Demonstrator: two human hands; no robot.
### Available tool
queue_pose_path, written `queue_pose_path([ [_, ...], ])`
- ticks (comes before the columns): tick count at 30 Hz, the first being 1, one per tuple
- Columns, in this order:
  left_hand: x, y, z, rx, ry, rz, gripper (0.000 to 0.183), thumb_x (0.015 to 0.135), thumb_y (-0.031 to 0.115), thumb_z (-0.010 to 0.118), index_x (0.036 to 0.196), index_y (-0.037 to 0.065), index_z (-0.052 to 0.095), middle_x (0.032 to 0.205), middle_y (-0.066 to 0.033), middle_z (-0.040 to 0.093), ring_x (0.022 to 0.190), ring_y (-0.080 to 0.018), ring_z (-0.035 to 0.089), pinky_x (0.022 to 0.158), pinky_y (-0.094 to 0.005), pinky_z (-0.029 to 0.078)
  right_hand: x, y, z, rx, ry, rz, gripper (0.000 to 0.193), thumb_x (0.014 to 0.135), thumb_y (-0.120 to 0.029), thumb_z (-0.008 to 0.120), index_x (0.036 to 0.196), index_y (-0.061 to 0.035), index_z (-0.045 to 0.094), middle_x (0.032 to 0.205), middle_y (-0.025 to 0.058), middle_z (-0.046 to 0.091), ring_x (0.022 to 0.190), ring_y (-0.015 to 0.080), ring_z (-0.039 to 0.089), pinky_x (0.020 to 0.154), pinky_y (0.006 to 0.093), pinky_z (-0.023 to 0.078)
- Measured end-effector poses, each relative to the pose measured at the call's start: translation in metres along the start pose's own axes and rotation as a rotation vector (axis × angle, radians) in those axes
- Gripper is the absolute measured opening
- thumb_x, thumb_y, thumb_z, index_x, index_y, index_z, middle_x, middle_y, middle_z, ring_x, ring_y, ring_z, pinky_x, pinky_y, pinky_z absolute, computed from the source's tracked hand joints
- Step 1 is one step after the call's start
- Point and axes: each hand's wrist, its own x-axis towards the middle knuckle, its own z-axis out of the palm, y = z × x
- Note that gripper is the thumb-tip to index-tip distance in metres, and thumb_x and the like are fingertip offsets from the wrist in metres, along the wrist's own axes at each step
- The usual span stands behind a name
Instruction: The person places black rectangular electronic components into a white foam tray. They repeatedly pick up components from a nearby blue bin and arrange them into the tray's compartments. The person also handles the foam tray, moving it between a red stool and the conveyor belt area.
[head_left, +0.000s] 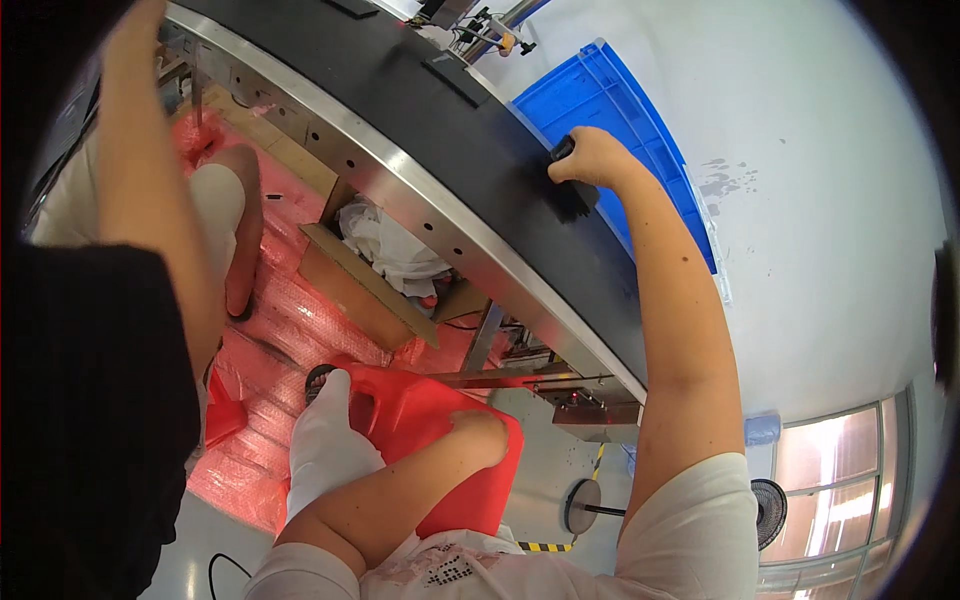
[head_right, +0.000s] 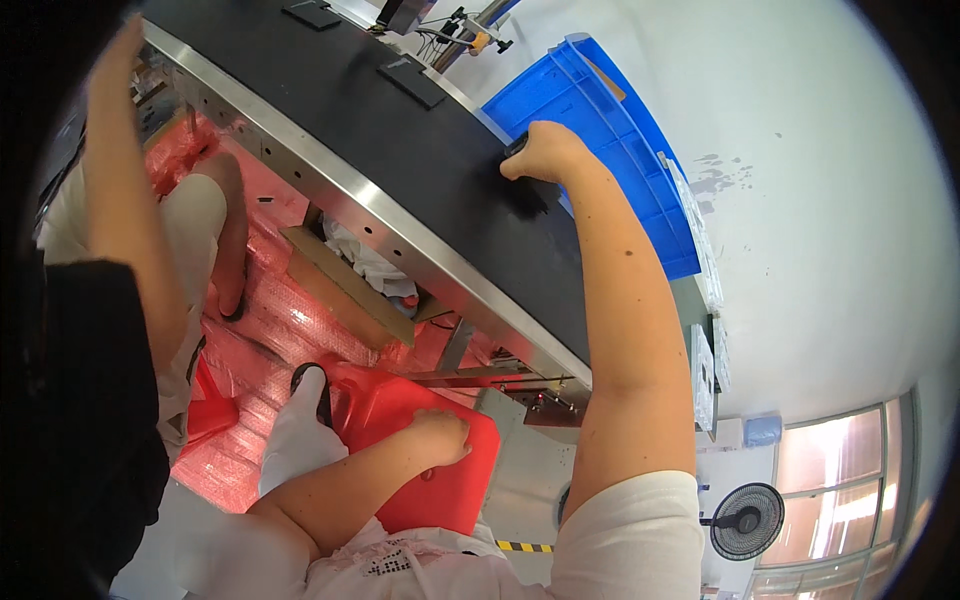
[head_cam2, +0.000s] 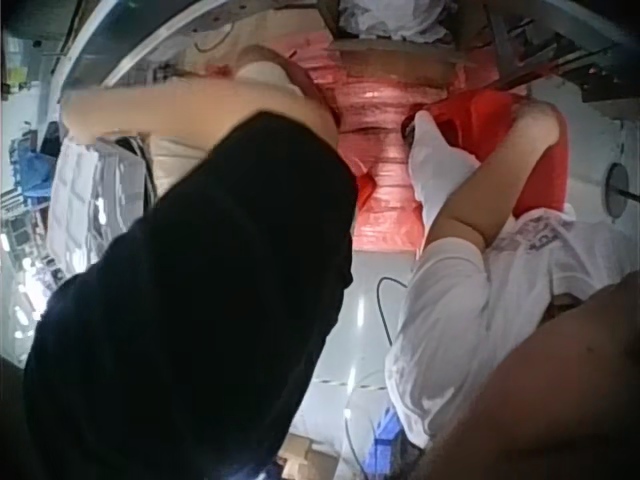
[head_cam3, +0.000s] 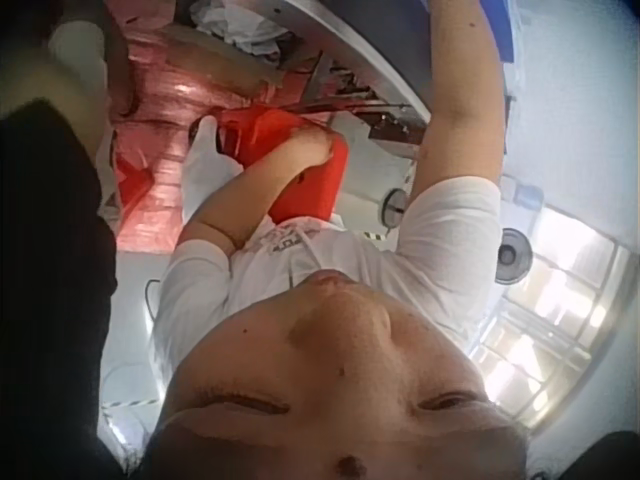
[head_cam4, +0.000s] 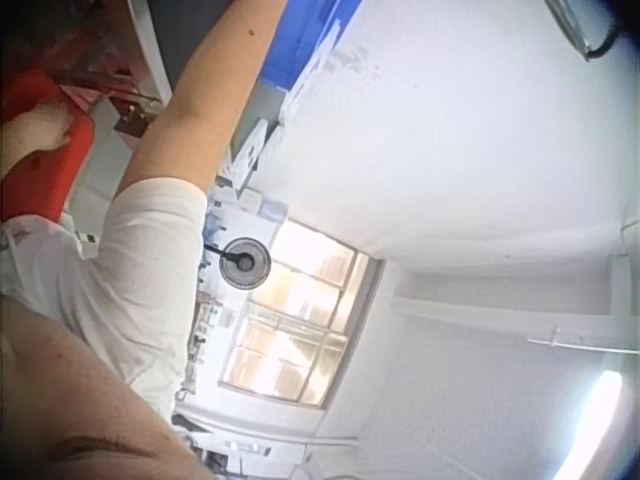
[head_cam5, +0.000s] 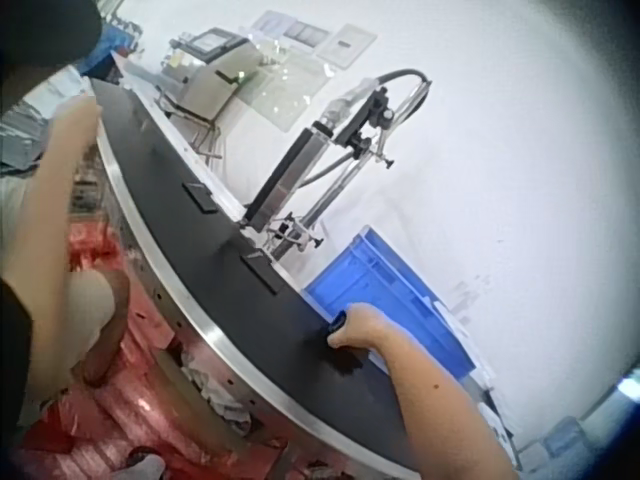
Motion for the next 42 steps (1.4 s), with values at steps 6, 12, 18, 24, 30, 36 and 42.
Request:
queue_pose_path([
  [6,0.007,-0.001,0.01,0.024,-0.018,-0.026,0.042,0.084,0.037,0.051,0.108,0.003,0.058,0.111,-0.015,0.056,0.103,-0.0304,0.054,0.082,-0.048,0.043,0.002,-0.023,-0.01,0.249,0.259,-0.146,0.046,0.051,-0.03,0.067,0.081,0.005,0.062,0.078,0.0195,0.063,0.074,0.0287,0.062,0.067,0.0342,0.049],
  [12,0.002,-0.001,0.002,0.078,-0.046,-0.037,0.042,0.085,0.037,0.05,0.11,0.004,0.058,0.113,-0.0146,0.056,0.105,-0.03,0.053,0.084,-0.0478,0.042,0.021,-0.045,-0.021,0.264,0.287,-0.17,0.045,0.055,-0.029,0.067,0.086,0.0028,0.06,0.077,0.0131,0.061,0.072,0.0215,0.058,0.066,0.0309,0.046],
  [18,-0.005,-0.002,-0.002,0.084,-0.042,-0.066,0.042,0.085,0.037,0.05,0.111,0.005,0.057,0.113,-0.0142,0.055,0.106,-0.0293,0.052,0.085,-0.0465,0.04,0.043,-0.03,-0.002,0.241,-0.002,-0.147,0.05,0.05,-0.03,0.068,0.088,0.0014,0.063,0.083,0.0177,0.063,0.079,0.0278,0.061,0.069,0.0336,0.048],
  [24,-0.011,-0.003,-0.01,0.075,-0.056,-0.05,0.04,0.086,0.036,0.049,0.108,0.005,0.059,0.111,-0.013,0.057,0.104,-0.0286,0.053,0.082,-0.0462,0.041,0.025,-0.025,-0.007,0.099,-0.023,-0.084,0.05,0.047,-0.028,0.069,0.085,0.0038,0.062,0.083,0.0193,0.062,0.079,0.0288,0.06,0.069,0.0339,0.048],
  [30,-0.008,-0.003,-0.007,0.088,-0.091,-0.066,0.039,0.086,0.035,0.048,0.106,0.005,0.061,0.107,-0.0126,0.06,0.099,-0.0287,0.057,0.079,-0.0457,0.042,0.032,-0.034,-0.016,0.251,0.192,-0.152,0.052,0.047,-0.029,0.069,0.084,0.0068,0.06,0.08,0.02,0.062,0.077,0.0291,0.061,0.067,0.0332,0.048],
  [36,-0.009,-0.007,-0.007,0.102,-0.12,-0.071,0.04,0.086,0.033,0.045,0.109,0.003,0.058,0.111,-0.0147,0.055,0.104,-0.0305,0.052,0.08,-0.0468,0.041,0.048,-0.061,-0.036,0.285,0.255,-0.189,0.054,0.048,-0.029,0.068,0.087,0.0071,0.06,0.08,0.0178,0.062,0.074,0.026,0.06,0.067,0.0322,0.048],
  [42,-0.003,-0.006,0.002,0.106,-0.073,-0.027,0.044,0.086,0.035,0.046,0.114,0.003,0.055,0.116,-0.0171,0.053,0.107,-0.0326,0.051,0.084,-0.0539,0.039,0.055,-0.063,-0.022,0.211,-0.033,-0.202,0.057,0.05,-0.034,0.072,0.094,0.0001,0.061,0.089,0.0164,0.062,0.087,0.0276,0.058,0.075,0.0351,0.047],
])
